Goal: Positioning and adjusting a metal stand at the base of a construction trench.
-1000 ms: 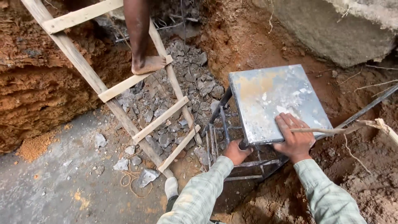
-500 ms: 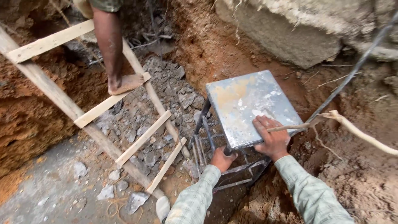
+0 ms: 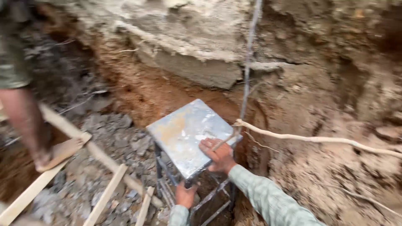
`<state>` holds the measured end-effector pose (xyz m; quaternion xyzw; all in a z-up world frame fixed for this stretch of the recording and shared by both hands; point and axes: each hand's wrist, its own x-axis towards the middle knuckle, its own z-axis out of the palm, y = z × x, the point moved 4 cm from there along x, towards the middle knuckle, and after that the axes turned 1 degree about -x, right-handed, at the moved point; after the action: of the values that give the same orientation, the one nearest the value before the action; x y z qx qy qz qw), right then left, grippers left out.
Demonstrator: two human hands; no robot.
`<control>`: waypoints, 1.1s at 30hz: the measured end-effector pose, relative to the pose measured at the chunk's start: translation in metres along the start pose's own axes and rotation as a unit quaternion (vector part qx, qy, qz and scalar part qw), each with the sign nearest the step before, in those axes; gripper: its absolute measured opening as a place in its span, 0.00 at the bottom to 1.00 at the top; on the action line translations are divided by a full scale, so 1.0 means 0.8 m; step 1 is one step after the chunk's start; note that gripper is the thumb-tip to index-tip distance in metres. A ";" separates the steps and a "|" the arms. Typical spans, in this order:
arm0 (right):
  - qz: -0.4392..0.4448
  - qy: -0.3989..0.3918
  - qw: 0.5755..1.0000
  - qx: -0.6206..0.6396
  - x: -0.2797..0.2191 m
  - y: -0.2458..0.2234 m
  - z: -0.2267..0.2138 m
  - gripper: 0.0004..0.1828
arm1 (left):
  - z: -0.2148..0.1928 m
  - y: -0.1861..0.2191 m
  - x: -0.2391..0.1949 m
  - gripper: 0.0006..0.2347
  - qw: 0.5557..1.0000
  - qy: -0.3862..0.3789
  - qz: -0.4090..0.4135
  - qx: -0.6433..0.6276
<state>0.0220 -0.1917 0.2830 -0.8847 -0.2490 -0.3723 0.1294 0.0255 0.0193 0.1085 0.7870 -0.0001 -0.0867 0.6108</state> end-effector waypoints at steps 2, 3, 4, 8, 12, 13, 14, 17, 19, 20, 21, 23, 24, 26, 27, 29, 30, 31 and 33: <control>-0.025 0.026 0.999 0.024 0.010 -0.002 0.002 0.47 | -0.010 0.016 -0.005 0.18 0.999 0.019 0.029 0.025; -0.020 0.036 0.999 0.011 0.011 -0.002 -0.001 0.47 | -0.011 0.030 -0.009 0.19 0.998 0.012 0.049 0.023; -0.014 0.045 0.999 -0.002 0.012 -0.001 -0.004 0.47 | -0.010 0.043 -0.013 0.20 0.997 0.004 0.069 0.022; -0.018 0.065 0.998 0.019 0.018 -0.003 0.000 0.46 | -0.019 0.075 -0.017 0.21 0.997 0.050 0.001 0.062; -0.006 0.063 0.998 0.002 0.012 -0.002 0.008 0.44 | -0.022 0.109 -0.018 0.19 0.992 0.060 0.110 -0.022; 0.003 0.056 0.998 -0.009 0.010 0.000 0.010 0.44 | -0.020 0.109 -0.016 0.18 0.993 0.056 0.100 -0.005; 0.003 0.055 0.998 -0.005 0.009 0.000 0.013 0.44 | -0.020 0.100 -0.011 0.18 0.994 0.059 0.097 -0.003; 0.002 0.053 0.999 -0.014 0.009 0.003 0.017 0.42 | -0.009 0.093 -0.001 0.16 0.992 -0.015 0.124 -0.020; 0.001 0.053 0.998 -0.027 0.009 0.003 0.017 0.42 | -0.010 0.101 -0.003 0.15 0.995 0.020 0.098 -0.013; 0.001 0.051 0.998 -0.025 0.008 0.002 0.017 0.42 | -0.010 0.102 -0.005 0.15 0.995 0.021 0.095 -0.014; 0.003 0.053 0.998 -0.030 0.009 0.002 0.017 0.42 | -0.011 0.105 -0.006 0.15 0.994 0.030 0.107 -0.002; 0.003 0.054 0.998 -0.035 0.009 0.001 0.017 0.41 | -0.010 0.108 -0.008 0.14 0.992 0.040 0.117 0.009; 0.002 0.059 0.998 -0.033 0.009 0.001 0.016 0.40 | -0.011 0.109 -0.009 0.13 0.992 0.049 0.119 0.016; -0.002 0.062 0.998 -0.031 0.010 -0.003 0.014 0.40 | -0.011 0.106 -0.011 0.12 0.991 0.060 0.120 0.020; 0.000 0.062 0.998 -0.032 0.010 -0.001 0.014 0.40 | -0.010 0.103 -0.009 0.12 0.991 0.062 0.119 0.017; 0.001 0.063 0.997 -0.034 0.012 0.000 0.013 0.40 | -0.008 0.098 -0.005 0.12 0.990 0.065 0.120 0.013; -0.002 0.070 0.997 -0.023 0.013 -0.001 0.012 0.41 | -0.008 0.094 -0.004 0.12 0.991 0.075 0.109 0.024; -0.005 0.077 0.997 -0.011 0.013 -0.002 0.010 0.41 | -0.008 0.090 -0.003 0.12 0.991 0.083 0.097 0.035; -0.004 0.074 0.997 -0.017 0.011 0.000 0.014 0.41 | -0.010 0.100 -0.008 0.12 0.992 0.074 0.099 0.026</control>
<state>0.0338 -0.1837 0.2815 -0.8555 -0.2364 -0.4417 0.1311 0.0289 0.0075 0.1879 0.8030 -0.0351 0.0323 0.5941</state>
